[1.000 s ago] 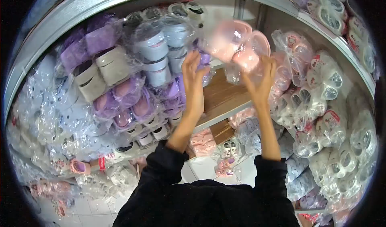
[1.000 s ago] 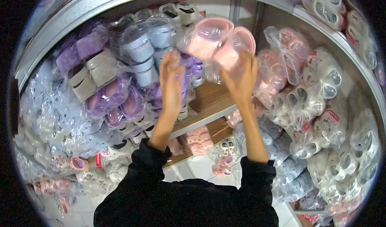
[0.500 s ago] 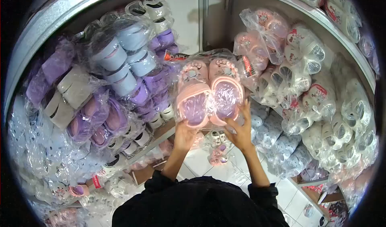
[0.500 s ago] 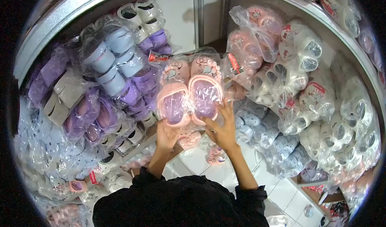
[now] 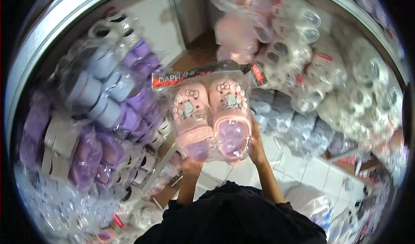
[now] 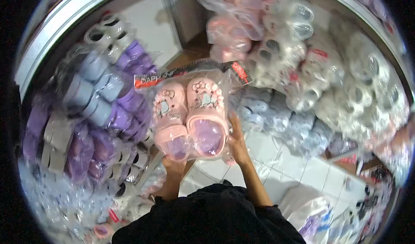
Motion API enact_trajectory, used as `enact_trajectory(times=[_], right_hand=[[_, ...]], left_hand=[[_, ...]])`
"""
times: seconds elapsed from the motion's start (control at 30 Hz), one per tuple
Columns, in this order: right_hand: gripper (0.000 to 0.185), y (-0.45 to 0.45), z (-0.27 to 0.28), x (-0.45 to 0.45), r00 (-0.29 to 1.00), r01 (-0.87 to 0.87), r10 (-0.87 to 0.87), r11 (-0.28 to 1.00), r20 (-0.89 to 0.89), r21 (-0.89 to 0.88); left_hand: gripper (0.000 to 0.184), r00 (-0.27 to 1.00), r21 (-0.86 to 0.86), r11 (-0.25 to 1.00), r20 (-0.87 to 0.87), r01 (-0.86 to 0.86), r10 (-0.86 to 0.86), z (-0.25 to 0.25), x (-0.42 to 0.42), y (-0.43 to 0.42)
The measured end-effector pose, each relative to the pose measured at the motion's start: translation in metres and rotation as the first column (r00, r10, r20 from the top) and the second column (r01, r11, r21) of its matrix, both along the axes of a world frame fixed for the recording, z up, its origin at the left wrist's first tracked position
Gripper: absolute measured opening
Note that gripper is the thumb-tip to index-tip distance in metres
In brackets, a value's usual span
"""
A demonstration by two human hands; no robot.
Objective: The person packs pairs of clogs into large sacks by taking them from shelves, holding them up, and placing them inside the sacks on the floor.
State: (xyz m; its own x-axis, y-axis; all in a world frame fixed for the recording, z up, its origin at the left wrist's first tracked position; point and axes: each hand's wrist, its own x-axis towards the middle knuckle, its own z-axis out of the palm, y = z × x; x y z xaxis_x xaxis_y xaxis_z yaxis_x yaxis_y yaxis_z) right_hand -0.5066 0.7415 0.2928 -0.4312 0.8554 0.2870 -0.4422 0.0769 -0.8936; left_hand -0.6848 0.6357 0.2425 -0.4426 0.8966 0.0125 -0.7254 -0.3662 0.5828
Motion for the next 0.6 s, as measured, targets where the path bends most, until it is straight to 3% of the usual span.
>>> enact_trajectory(times=[0.07, 0.17, 0.3, 0.33, 0.4, 0.47, 0.53, 0.6], right_hand=[[0.089, -0.013, -0.024, 0.015, 0.984, -0.167, 0.152, 0.969, -0.091, -0.182], [0.094, -0.04, -0.039, 0.031, 0.982, -0.16, 0.125, 0.949, -0.14, -0.27], [0.102, -0.076, -0.048, 0.057, 0.993, -0.056, 0.08, 0.968, 0.089, -0.246], [0.103, -0.082, -0.06, 0.062, 0.994, 0.008, 0.007, 0.989, 0.105, -0.15], [0.101, -0.103, -0.056, 0.069, 0.995, 0.059, -0.037, 0.963, 0.088, -0.264], [0.097, -0.122, -0.056, 0.073, 0.995, 0.096, -0.088, 0.95, 0.038, -0.296], [0.097, -0.139, -0.072, 0.08, 0.975, 0.219, -0.207, 0.946, 0.077, -0.239], [0.096, -0.155, -0.078, 0.091, 0.95, 0.312, -0.294, 0.905, 0.103, -0.29]], left_hand=[[0.061, 0.995, 0.121, 0.99, -0.081, 0.07, -0.06, 0.019, 0.016, -0.003], [0.062, 0.98, 0.103, 0.977, -0.078, 0.189, -0.181, -0.004, 0.017, -0.009], [0.063, 0.936, -0.033, 0.936, -0.016, 0.351, -0.351, -0.063, 0.001, -0.018], [0.064, 0.916, -0.06, 0.914, -0.009, 0.4, -0.402, -0.077, -0.004, -0.019], [0.064, 0.869, -0.101, 0.864, 0.0, 0.492, -0.495, -0.099, -0.014, -0.022], [0.065, 0.814, -0.143, 0.806, -0.003, 0.574, -0.581, -0.112, -0.019, -0.015], [0.065, 0.76, -0.191, 0.746, 0.0, 0.638, -0.65, -0.108, -0.007, -0.004], [0.065, 0.703, -0.222, 0.685, 0.003, 0.694, -0.711, -0.106, 0.004, 0.006]])
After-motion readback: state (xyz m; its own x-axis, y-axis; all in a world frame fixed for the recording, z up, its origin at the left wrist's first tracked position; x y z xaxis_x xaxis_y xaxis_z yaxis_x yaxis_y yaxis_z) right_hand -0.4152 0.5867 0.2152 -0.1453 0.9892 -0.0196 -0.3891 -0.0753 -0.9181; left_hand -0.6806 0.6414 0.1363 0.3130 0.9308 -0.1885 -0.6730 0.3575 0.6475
